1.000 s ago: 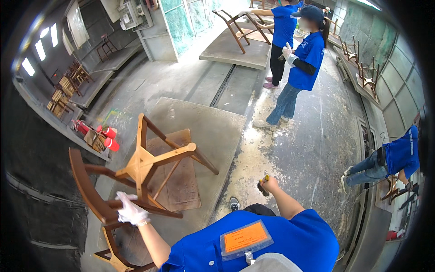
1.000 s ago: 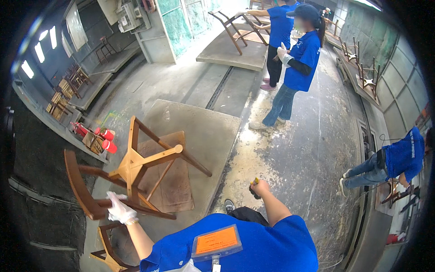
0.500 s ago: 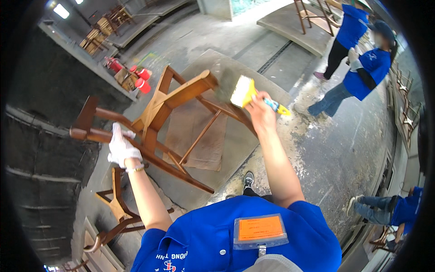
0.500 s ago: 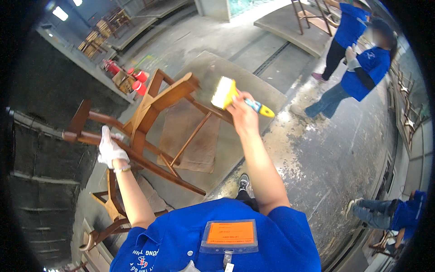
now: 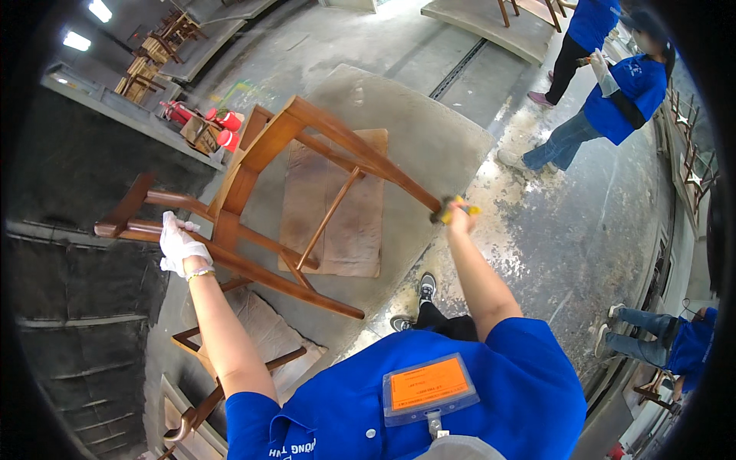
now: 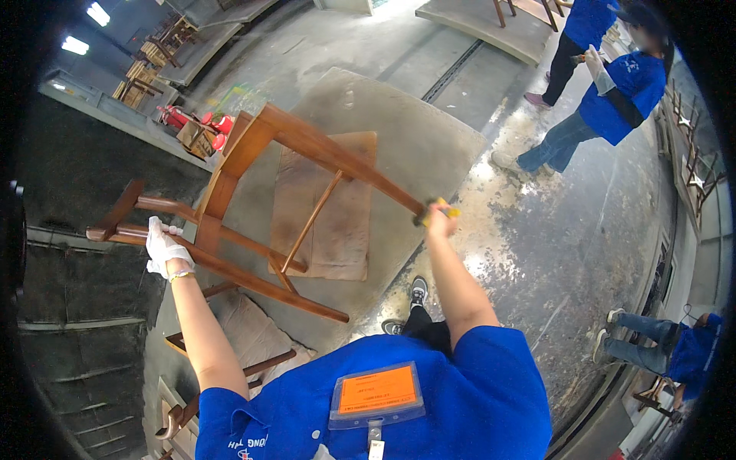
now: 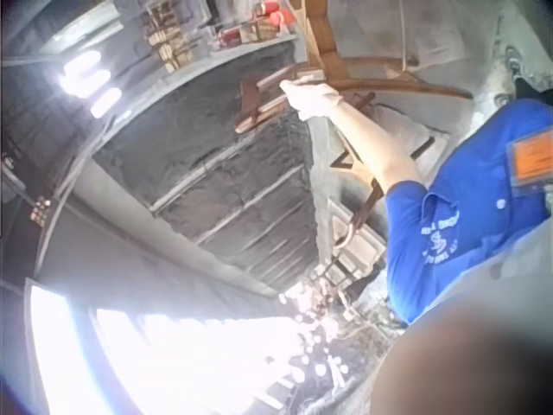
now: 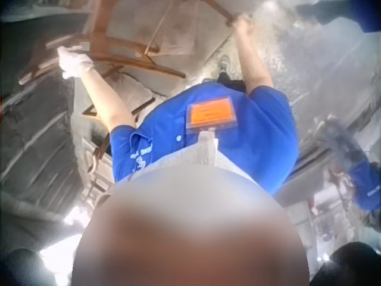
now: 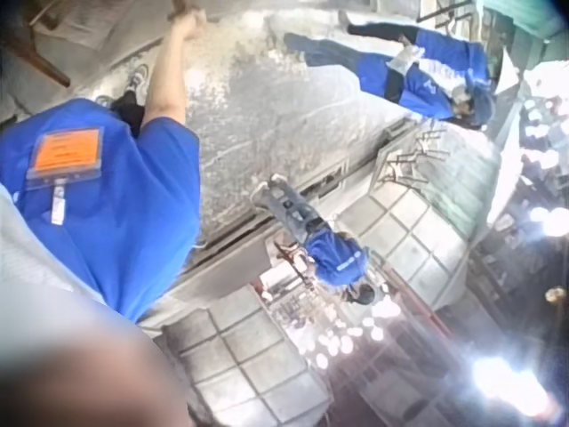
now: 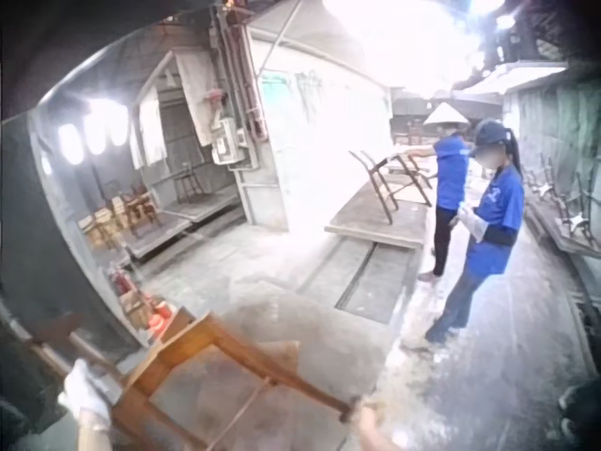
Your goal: The person wipes a wooden chair with a white cloth and brushes it with a yellow-handled brush, repeatedly turning the chair to access different sides. Other workers in blue shirts are visible in the background performing similar tasks.
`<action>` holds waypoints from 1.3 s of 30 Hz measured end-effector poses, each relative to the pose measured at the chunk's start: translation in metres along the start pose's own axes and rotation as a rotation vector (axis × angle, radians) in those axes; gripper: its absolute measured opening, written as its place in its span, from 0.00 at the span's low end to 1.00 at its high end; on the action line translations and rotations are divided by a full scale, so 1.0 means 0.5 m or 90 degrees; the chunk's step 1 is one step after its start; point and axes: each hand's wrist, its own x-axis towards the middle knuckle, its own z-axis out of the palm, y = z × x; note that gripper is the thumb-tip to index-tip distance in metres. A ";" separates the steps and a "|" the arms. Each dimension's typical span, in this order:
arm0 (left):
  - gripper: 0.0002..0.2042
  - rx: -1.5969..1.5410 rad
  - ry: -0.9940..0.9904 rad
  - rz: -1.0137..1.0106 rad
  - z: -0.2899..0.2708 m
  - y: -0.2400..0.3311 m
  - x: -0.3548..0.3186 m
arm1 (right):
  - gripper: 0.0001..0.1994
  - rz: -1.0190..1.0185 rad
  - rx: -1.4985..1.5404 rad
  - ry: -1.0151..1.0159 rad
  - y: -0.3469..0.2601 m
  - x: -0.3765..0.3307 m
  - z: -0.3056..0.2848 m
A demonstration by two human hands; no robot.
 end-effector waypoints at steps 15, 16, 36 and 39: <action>0.20 -0.027 -0.028 -0.039 0.011 -0.022 0.038 | 0.13 -0.104 -0.442 0.085 -0.012 0.037 -0.080; 0.21 -0.063 -0.032 -0.041 0.012 -0.023 0.036 | 0.12 -0.140 -0.449 0.028 0.008 0.037 -0.070; 0.27 0.202 0.072 0.000 0.082 0.061 -0.149 | 0.11 -0.457 -0.456 -0.919 0.179 -0.556 0.289; 0.17 -0.020 0.034 -0.030 0.078 0.044 -0.141 | 0.11 -0.105 -0.305 -1.131 0.172 -0.571 0.258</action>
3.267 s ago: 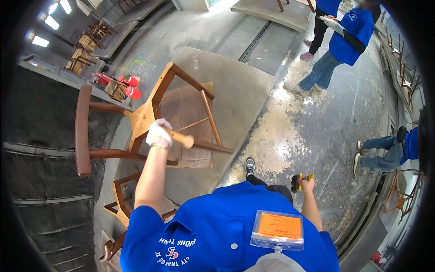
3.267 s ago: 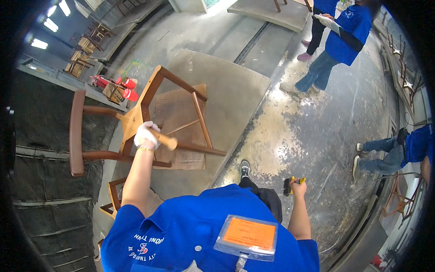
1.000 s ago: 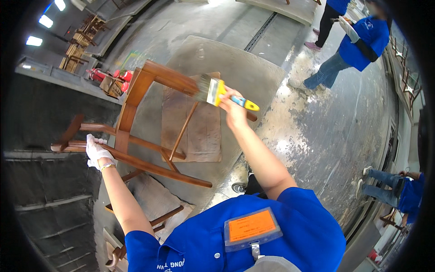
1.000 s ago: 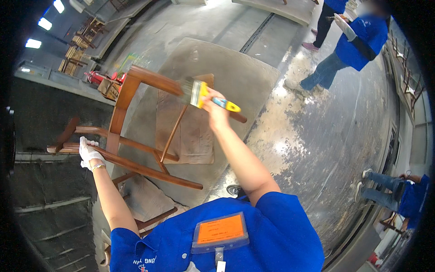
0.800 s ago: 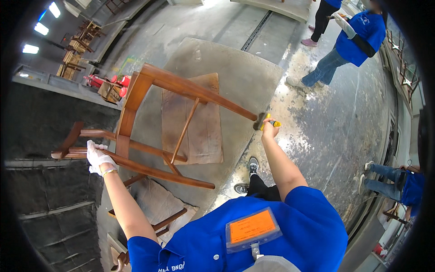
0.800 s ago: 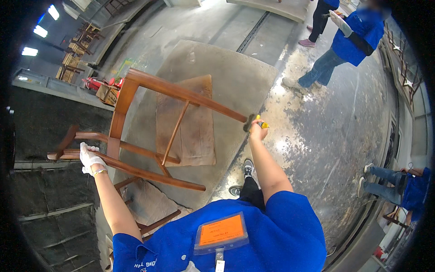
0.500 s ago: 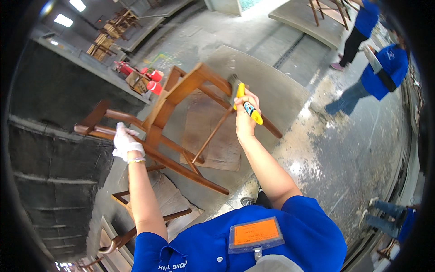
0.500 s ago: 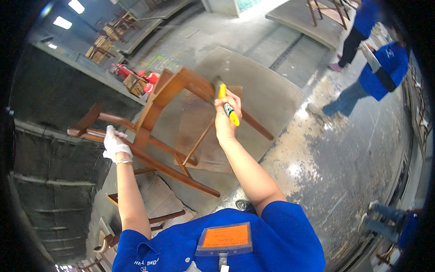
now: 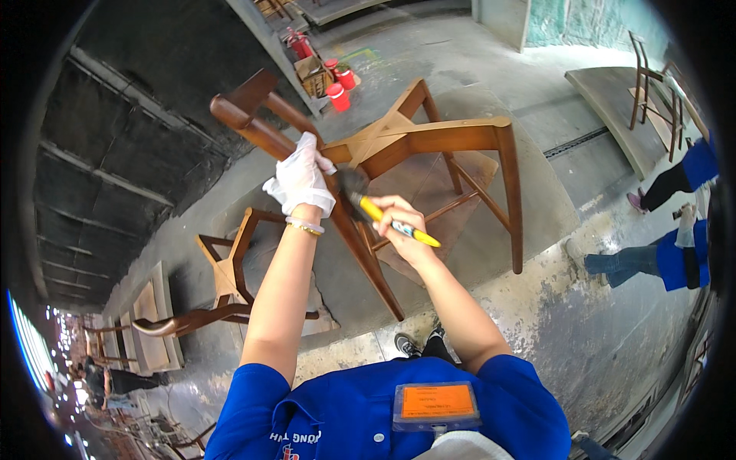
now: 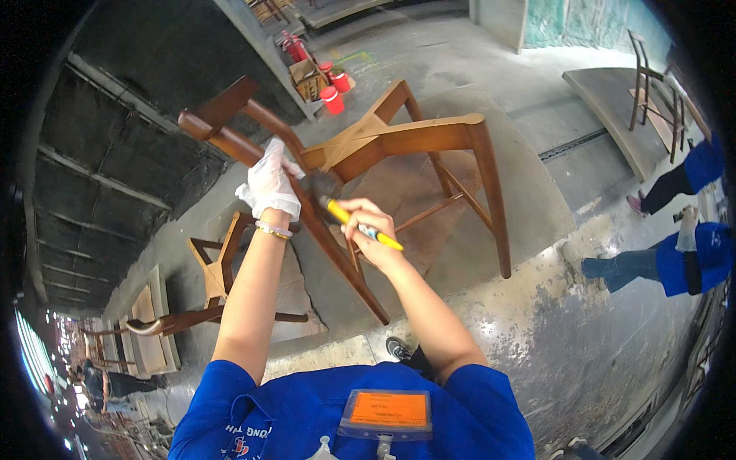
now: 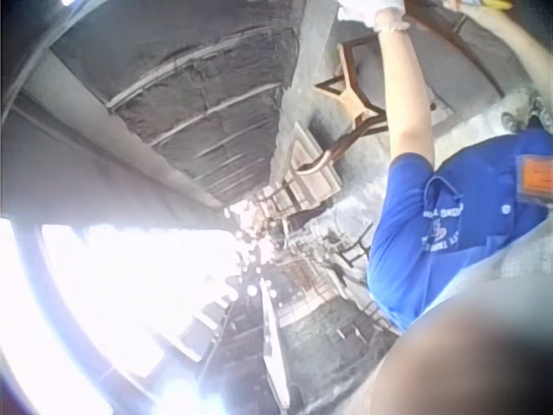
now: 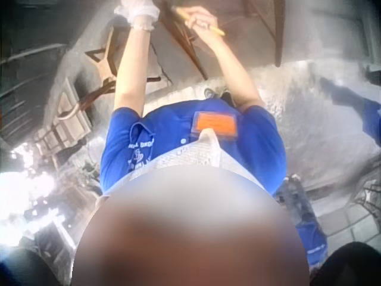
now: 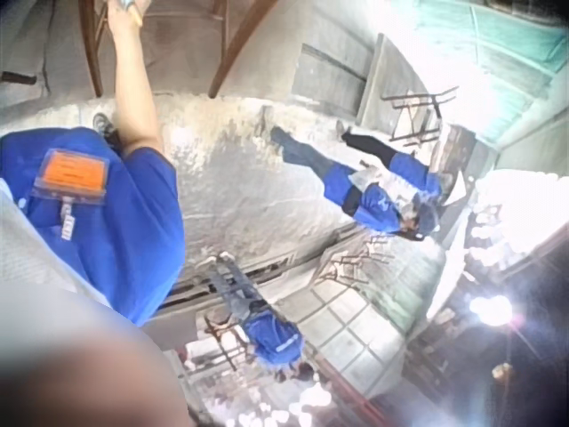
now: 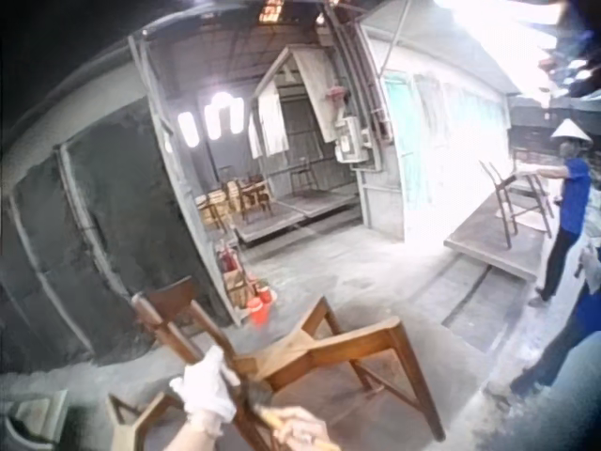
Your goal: The person wipes a wooden chair with a white cloth and brushes it with a yellow-handled brush, repeatedly turning the chair to access different sides. Other workers in blue shirts are visible in the background performing similar tasks.
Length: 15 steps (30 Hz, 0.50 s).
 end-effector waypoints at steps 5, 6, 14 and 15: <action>0.13 -0.095 -0.214 -0.049 -0.039 0.008 0.007 | 0.11 -0.065 -0.094 0.058 -0.038 0.060 -0.112; 0.14 -0.136 -0.231 -0.047 -0.045 0.018 0.014 | 0.10 -0.121 -0.207 0.135 -0.040 0.076 -0.126; 0.19 -0.171 -0.192 0.025 -0.051 0.076 0.130 | 0.11 -0.155 -0.270 0.122 -0.037 0.083 -0.034; 0.20 -0.136 -0.181 0.046 -0.047 0.074 0.138 | 0.11 -0.158 -0.286 0.140 -0.046 0.088 -0.040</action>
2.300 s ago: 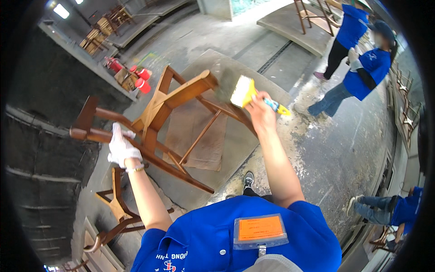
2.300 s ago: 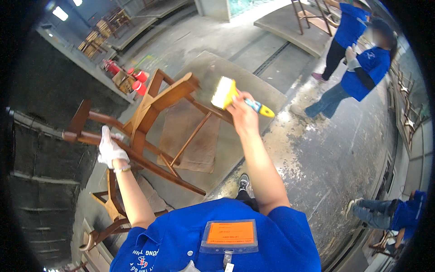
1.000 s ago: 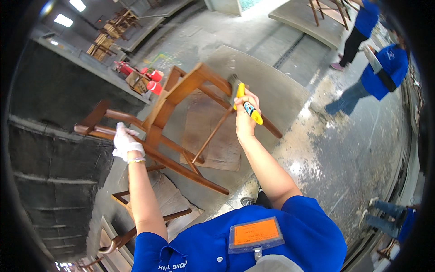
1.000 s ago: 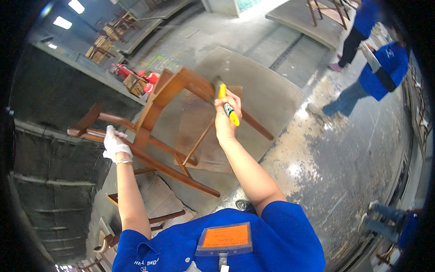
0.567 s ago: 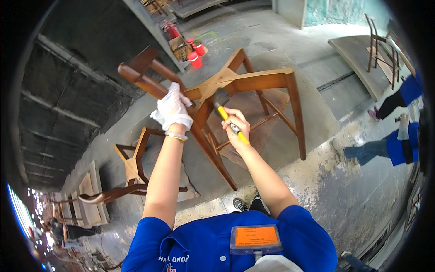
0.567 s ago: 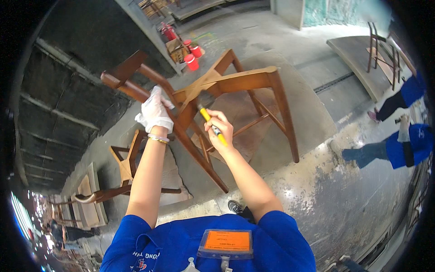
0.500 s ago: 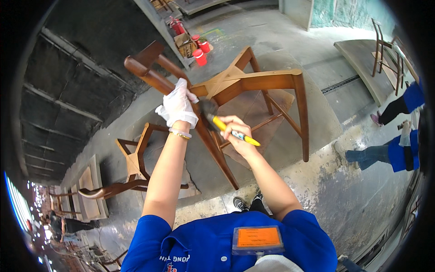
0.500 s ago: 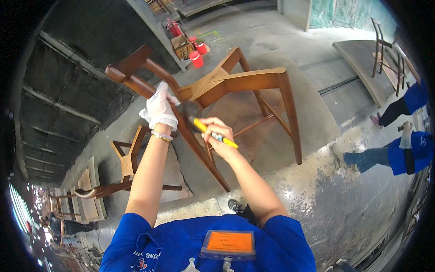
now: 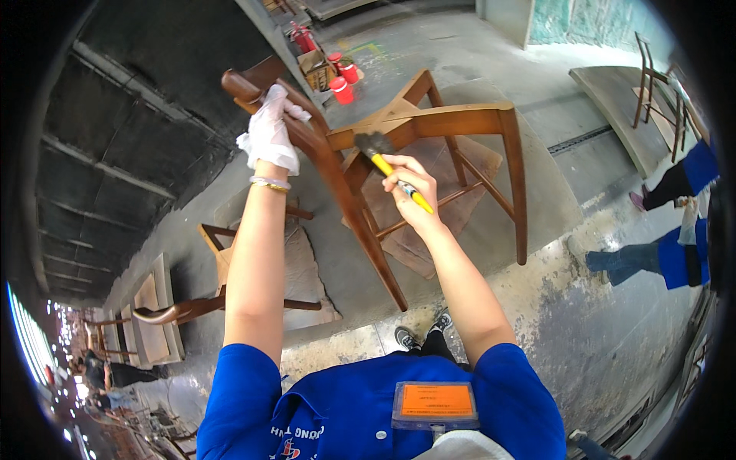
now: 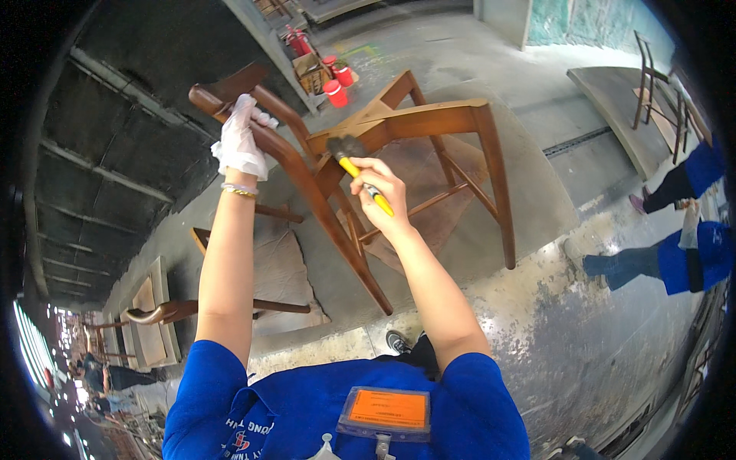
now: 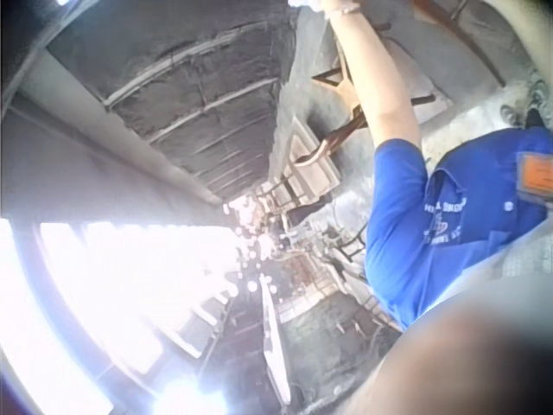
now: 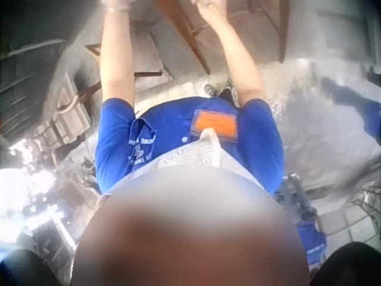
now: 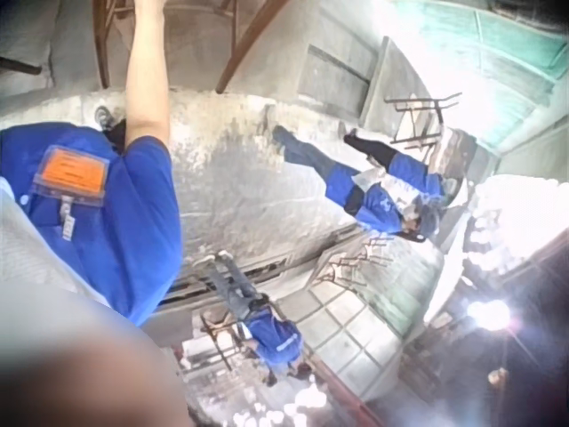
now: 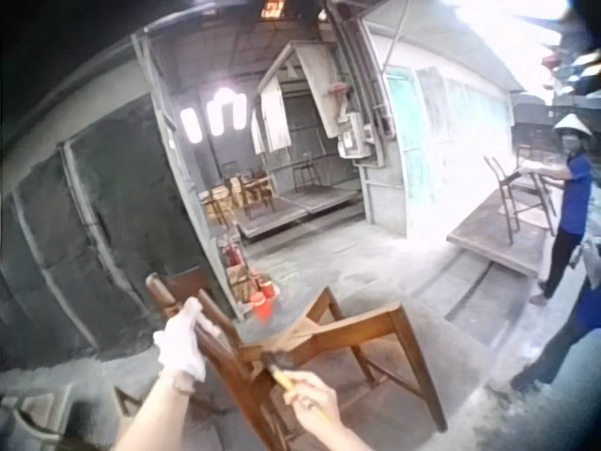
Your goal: The person wipes a wooden chair with a white cloth and brushes it with a yellow-handled brush, repeatedly turning the chair to access different sides. Other workers in blue shirts are visible in the background performing similar tasks.
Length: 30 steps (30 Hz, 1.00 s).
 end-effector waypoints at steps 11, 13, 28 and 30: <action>0.20 0.060 0.035 0.040 0.022 -0.009 0.005 | 0.09 0.017 0.016 0.399 -0.008 0.056 -0.286; 0.21 0.059 0.028 0.044 0.022 -0.012 0.002 | 0.10 0.148 0.329 0.456 0.046 0.010 -0.314; 0.23 0.076 0.058 0.083 0.065 -0.006 -0.031 | 0.08 0.394 -0.187 0.755 0.330 -0.306 -0.480; 0.24 0.054 0.053 0.082 0.065 -0.007 -0.030 | 0.09 0.283 -0.027 0.648 0.241 -0.193 -0.431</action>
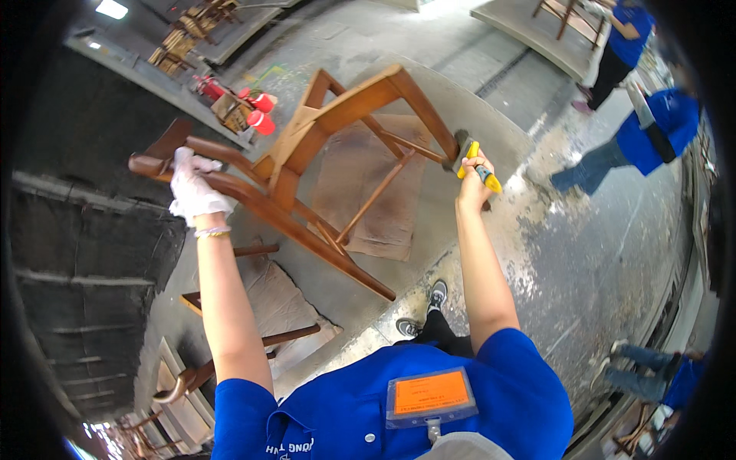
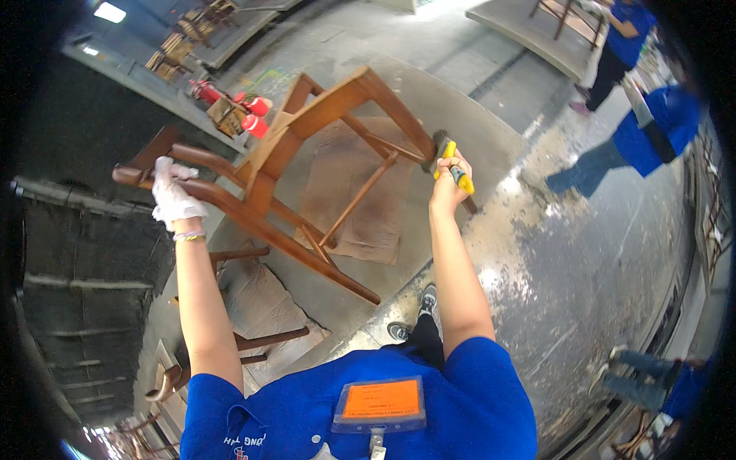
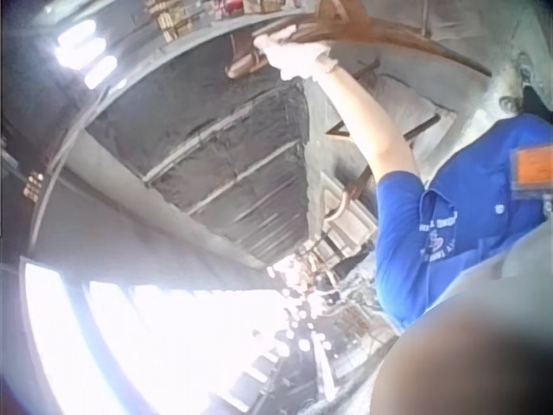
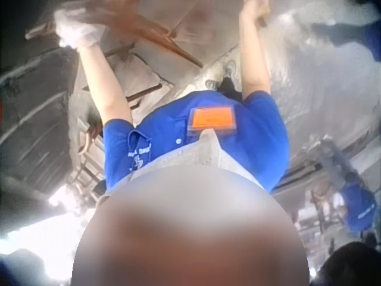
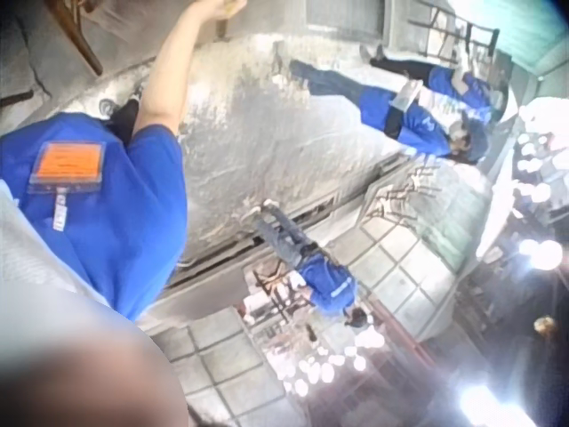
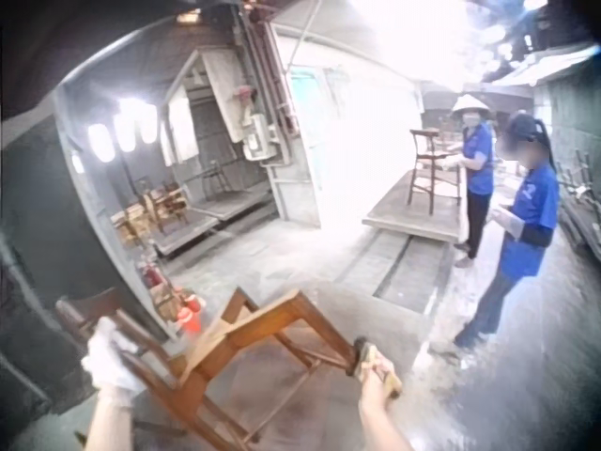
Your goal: The person wipes a wooden chair with a white cloth and brushes it with a yellow-handled brush, repeatedly turning the chair to access different sides. Other workers in blue shirts are visible in the background performing similar tasks.
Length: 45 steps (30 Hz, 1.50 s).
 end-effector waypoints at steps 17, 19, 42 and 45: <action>0.18 -0.087 0.178 -0.006 0.064 0.043 -0.146 | 0.12 0.212 -0.112 0.274 -0.182 0.018 -0.858; 0.14 -0.030 0.201 0.080 0.105 0.025 -0.221 | 0.21 0.238 -0.119 0.483 -0.161 -0.044 -1.040; 0.26 0.588 -0.295 0.135 0.634 -0.187 -0.443 | 0.08 0.014 0.200 -0.489 -0.349 0.428 -0.114; 0.19 0.748 -0.283 -0.019 0.456 -0.288 -0.546 | 0.10 -0.202 0.187 -0.588 -0.469 0.424 0.035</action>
